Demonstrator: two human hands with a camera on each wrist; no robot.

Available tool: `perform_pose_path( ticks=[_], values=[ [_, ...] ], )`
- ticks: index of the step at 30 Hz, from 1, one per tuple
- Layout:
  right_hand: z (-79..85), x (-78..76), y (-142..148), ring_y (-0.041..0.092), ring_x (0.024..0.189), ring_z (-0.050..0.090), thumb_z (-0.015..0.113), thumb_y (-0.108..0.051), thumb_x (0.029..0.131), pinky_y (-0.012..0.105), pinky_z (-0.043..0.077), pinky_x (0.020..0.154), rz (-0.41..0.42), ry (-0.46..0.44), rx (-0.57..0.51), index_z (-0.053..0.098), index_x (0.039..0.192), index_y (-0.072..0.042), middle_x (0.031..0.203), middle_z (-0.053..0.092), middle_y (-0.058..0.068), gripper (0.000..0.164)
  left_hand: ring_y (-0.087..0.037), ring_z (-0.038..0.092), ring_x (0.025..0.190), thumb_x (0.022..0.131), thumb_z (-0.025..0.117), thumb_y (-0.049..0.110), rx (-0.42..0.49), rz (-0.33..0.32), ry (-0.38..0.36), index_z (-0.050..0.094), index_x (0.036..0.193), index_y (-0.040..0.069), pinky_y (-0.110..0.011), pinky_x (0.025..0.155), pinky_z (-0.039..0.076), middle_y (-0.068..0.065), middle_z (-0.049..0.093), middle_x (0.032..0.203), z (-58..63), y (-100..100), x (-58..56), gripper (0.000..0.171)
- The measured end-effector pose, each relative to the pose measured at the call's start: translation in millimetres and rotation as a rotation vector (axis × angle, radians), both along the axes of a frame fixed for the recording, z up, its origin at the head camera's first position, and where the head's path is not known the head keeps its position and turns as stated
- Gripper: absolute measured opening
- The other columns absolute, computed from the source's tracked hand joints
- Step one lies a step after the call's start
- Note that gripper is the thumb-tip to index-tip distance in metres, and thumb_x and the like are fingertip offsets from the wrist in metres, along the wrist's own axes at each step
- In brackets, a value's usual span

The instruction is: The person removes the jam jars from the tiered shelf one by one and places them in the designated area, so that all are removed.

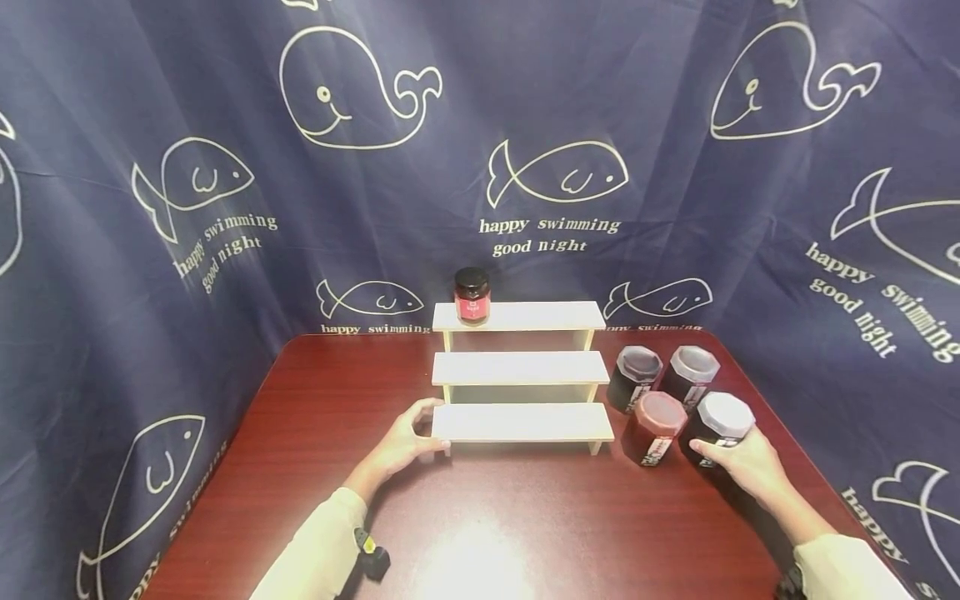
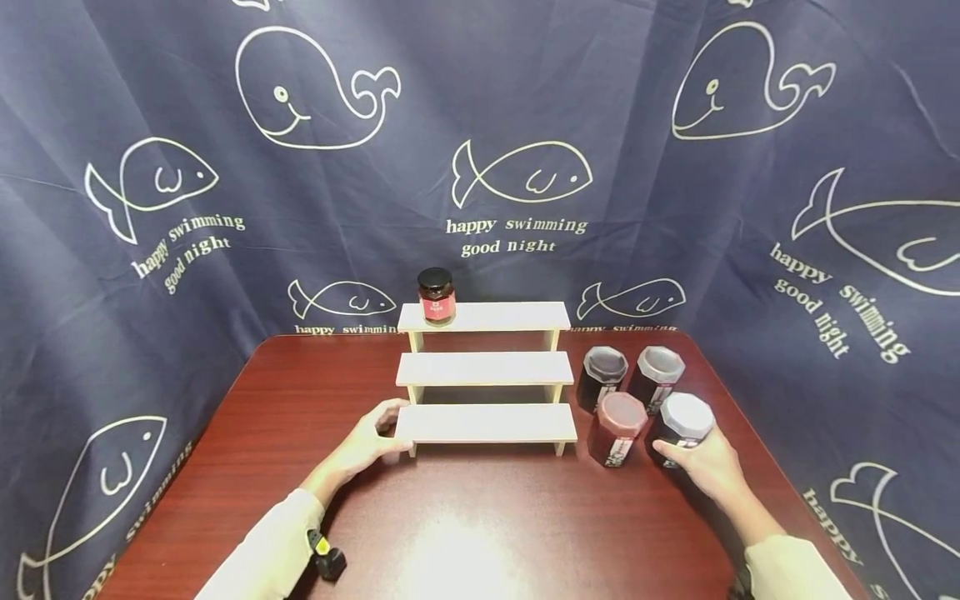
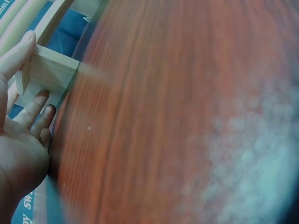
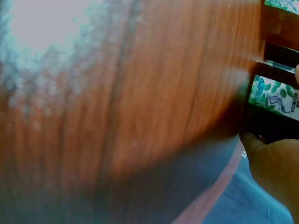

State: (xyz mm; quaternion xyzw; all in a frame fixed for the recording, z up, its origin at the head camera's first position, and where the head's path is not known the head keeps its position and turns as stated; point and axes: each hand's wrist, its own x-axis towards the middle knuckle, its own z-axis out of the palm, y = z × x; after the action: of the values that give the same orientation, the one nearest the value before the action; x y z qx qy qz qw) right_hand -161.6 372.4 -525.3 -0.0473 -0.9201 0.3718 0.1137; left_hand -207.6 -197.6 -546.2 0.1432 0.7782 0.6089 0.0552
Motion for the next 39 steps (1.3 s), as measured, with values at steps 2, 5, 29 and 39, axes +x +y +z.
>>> perform_pose_path(
  ticks=[2, 5, 29, 39],
  values=[
    [-0.2, 0.0, -0.1, 0.043, 0.108, 0.056, 0.084, -0.036, 0.082, 0.042, 0.041, 0.081, 0.002, -0.001, 0.000, 0.044, 0.134, 0.010, 0.120, 0.060, 0.033, 0.080, -0.027, 0.056, 0.119, 0.075, 0.088, 0.014, -0.004, 0.001, -0.003, 0.055, 0.137, 0.016, -0.047, 0.101, 0.039, -0.009, 0.064, 0.127, 0.3, -0.2, -0.2, 0.071],
    [-0.3, 0.8, -0.1, 0.047, 0.109, 0.055, 0.084, -0.036, 0.082, 0.047, 0.042, 0.083, 0.007, -0.004, -0.004, 0.043, 0.135, 0.011, 0.121, 0.059, 0.035, 0.081, -0.028, 0.056, 0.118, 0.075, 0.088, 0.013, -0.010, 0.004, 0.001, 0.055, 0.137, 0.015, -0.048, 0.101, 0.040, -0.009, 0.064, 0.127, -0.2, -0.1, -0.2, 0.071],
    [41.8, 10.9, 5.1, 0.001, 0.137, 0.033, 0.066, 0.007, 0.090, 0.010, 0.026, 0.108, 0.192, 0.187, -0.449, 0.008, 0.161, -0.005, 0.147, 0.040, 0.003, 0.093, -0.030, 0.058, 0.117, 0.076, 0.087, 0.011, -0.009, 0.010, 0.014, 0.055, 0.138, 0.013, -0.047, 0.098, 0.043, -0.012, 0.064, 0.125, 1.0, 1.1, 0.6, 0.070],
    [116.7, -13.0, -51.1, 0.017, 0.142, 0.039, 0.075, 0.004, 0.085, 0.010, 0.032, 0.104, 0.275, 0.297, -0.269, 0.022, 0.158, -0.002, 0.151, 0.041, 0.019, 0.090, -0.030, 0.058, 0.116, 0.075, 0.087, 0.011, -0.010, 0.017, 0.024, 0.055, 0.138, 0.014, -0.047, 0.098, 0.042, -0.012, 0.065, 0.126, -1.4, 2.4, 0.3, 0.070]
  ],
)
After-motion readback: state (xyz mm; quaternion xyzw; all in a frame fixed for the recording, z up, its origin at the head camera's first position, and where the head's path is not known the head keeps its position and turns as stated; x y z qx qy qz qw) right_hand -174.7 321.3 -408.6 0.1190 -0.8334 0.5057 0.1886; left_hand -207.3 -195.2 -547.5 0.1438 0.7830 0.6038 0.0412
